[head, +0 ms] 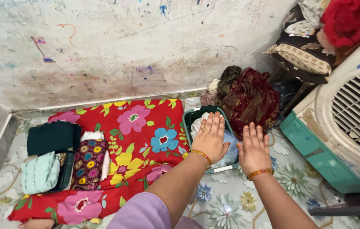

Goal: The person folds several pieces of clothing on a floral mat and places them into a metal wardrobe. The person handles a maroon embroidered garment, a floral-patterned cloth, and a green-and-white folded item, placing each into the wardrobe.

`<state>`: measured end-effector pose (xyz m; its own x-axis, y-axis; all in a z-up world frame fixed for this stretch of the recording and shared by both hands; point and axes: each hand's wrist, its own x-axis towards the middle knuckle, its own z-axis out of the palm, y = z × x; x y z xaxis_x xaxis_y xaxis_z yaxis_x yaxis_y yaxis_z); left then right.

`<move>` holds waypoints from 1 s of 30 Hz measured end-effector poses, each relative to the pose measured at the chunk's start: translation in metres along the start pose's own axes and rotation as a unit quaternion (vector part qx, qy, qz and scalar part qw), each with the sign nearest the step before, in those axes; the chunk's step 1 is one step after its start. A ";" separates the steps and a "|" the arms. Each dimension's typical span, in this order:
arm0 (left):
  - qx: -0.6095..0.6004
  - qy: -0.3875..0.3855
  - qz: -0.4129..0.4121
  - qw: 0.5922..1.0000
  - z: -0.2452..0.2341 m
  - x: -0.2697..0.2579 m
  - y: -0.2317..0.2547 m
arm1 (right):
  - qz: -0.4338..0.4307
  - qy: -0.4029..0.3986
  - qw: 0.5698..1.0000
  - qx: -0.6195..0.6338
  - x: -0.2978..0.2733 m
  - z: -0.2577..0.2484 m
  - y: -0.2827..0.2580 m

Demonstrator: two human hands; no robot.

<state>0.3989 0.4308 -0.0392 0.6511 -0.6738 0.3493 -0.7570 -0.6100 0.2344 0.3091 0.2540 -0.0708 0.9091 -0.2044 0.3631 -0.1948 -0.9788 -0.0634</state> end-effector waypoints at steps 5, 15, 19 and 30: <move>-0.008 0.008 -0.018 1.000 -0.002 -0.001 -0.004 | -0.022 -0.008 1.000 0.008 0.010 0.006 -0.003; 0.003 0.017 -0.055 0.998 -0.004 0.002 -0.012 | -0.065 0.004 0.998 0.017 0.031 0.007 -0.003; -0.008 -0.010 -0.061 0.998 -0.011 0.005 -0.019 | -0.075 0.001 0.997 0.014 0.041 0.008 -0.009; -0.002 -0.006 -0.054 0.999 -0.021 0.000 -0.065 | -0.067 -0.012 0.998 -0.001 0.058 0.025 -0.047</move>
<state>0.4471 0.4790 -0.0355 0.7299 -0.6088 0.3109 -0.6821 -0.6782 0.2734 0.3802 0.2878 -0.0696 0.9353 -0.0712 0.3465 -0.0710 -0.9974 -0.0133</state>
